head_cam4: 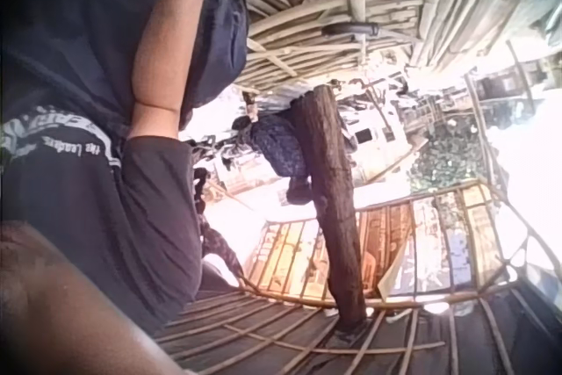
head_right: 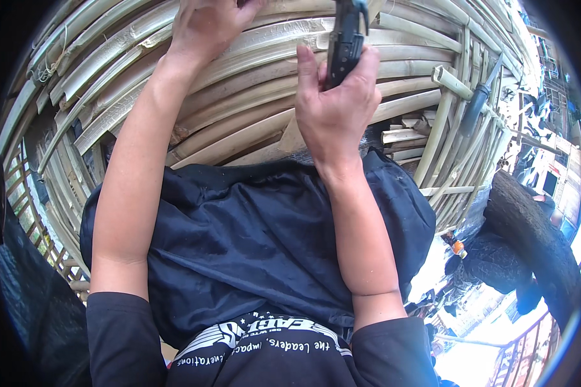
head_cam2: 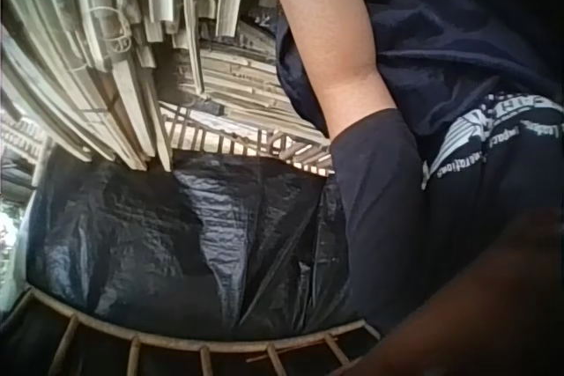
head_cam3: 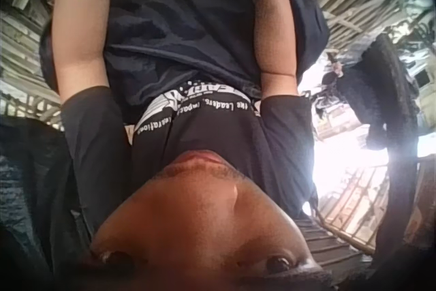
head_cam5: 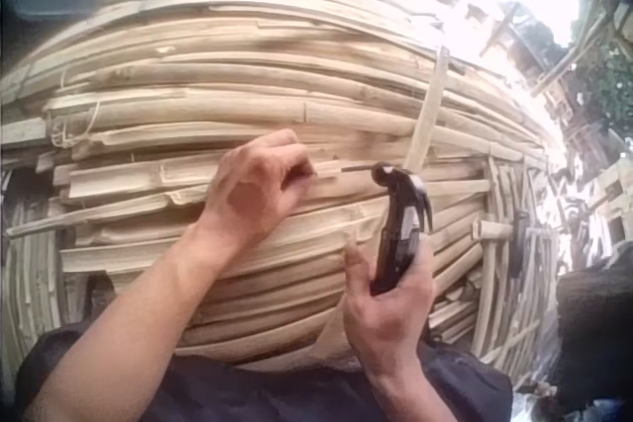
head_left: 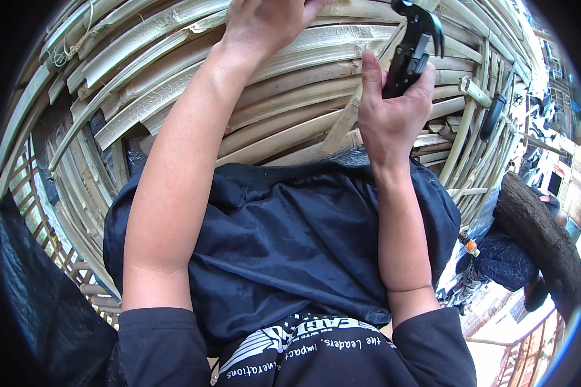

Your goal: The person hammers a nail into a bamboo strip and then uses the hammer's claw to pry the nail back out.

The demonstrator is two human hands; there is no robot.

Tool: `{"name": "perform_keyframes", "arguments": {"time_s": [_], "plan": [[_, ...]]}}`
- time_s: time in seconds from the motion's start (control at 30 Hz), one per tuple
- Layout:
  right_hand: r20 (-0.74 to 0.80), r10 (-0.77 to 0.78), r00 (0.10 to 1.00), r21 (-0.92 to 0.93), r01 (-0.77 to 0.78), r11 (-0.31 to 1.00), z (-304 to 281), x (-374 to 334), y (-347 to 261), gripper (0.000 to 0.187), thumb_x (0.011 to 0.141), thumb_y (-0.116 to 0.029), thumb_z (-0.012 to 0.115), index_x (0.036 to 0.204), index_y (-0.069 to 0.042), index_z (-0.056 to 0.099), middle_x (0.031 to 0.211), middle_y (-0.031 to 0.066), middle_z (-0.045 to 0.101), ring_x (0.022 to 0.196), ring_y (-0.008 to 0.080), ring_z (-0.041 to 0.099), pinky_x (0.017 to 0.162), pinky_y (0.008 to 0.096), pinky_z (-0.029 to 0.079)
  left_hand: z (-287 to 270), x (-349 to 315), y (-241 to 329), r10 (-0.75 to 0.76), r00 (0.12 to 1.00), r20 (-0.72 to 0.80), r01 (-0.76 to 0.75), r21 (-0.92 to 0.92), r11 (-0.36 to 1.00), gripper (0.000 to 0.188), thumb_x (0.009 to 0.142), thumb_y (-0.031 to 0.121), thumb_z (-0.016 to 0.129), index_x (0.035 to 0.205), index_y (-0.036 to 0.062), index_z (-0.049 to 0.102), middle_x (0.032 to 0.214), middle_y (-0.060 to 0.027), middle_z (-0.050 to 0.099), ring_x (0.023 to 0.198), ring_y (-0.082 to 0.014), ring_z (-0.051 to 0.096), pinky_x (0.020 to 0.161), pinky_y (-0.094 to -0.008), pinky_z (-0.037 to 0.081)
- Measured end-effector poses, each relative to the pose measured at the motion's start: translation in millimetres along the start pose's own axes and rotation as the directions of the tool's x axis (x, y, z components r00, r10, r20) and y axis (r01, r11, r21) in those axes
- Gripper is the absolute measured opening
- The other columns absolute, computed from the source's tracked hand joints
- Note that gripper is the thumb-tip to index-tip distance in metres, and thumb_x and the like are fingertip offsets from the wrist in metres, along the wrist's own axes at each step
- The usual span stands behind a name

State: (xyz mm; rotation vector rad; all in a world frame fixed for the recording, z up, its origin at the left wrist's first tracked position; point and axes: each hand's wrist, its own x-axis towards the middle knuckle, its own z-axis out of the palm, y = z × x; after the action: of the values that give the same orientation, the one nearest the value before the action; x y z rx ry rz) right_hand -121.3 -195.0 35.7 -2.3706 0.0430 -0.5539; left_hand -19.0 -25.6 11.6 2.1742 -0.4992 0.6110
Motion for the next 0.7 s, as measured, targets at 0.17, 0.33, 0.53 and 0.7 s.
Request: {"name": "perform_keyframes", "arguments": {"time_s": [0.17,0.33,0.53,0.7], "plan": [[-0.021,0.042,0.999,-0.175,-0.045,0.984,-11,16,26,0.060,0.075,-0.037,0.094,0.097,0.001,0.054,0.073,0.0083,0.061,0.065,0.0231,0.063,0.065,0.0366,0.053,-1,2,5,0.002,1.000,0.003,-0.002,0.010,1.000,0.012,0.084,0.009,0.078,0.081,0.0015,0.070,0.085,-0.0102,0.070,0.081,-0.0278,0.071,0.072,-0.0402,0.056],[-0.066,-0.048,0.997,-0.196,0.034,0.980,-4,21,45,0.062,0.072,-0.043,0.095,0.096,0.002,0.061,0.082,0.0098,0.068,0.067,0.0194,0.063,0.065,0.0330,0.053,-1,1,5,-0.019,0.999,0.029,0.018,0.031,0.999,0.011,0.083,0.007,0.078,0.080,0.0015,0.069,0.083,-0.0106,0.070,0.079,-0.0276,0.070,0.071,-0.0396,0.056],[0.031,0.017,0.999,-0.129,-0.012,0.992,-2,24,40,0.046,0.079,-0.023,0.087,0.101,0.005,0.058,0.083,0.0189,0.070,0.074,0.0334,0.071,0.071,0.0400,0.056,-3,2,3,0.007,1.000,0.006,-0.007,0.035,0.999,0.012,0.083,0.007,0.079,0.078,0.0017,0.069,0.083,-0.0102,0.070,0.079,-0.0265,0.070,0.071,-0.0387,0.056],[0.036,-0.053,0.998,-0.162,0.058,0.985,-6,31,40,0.035,0.082,-0.018,0.081,0.100,0.005,0.062,0.089,0.0200,0.072,0.084,0.0362,0.072,0.080,0.0436,0.055,1,1,0,-0.004,1.000,0.002,0.004,-0.008,1.000,0.015,0.083,0.010,0.080,0.076,0.0017,0.069,0.083,-0.0101,0.070,0.080,-0.0269,0.071,0.072,-0.0388,0.057]]}}
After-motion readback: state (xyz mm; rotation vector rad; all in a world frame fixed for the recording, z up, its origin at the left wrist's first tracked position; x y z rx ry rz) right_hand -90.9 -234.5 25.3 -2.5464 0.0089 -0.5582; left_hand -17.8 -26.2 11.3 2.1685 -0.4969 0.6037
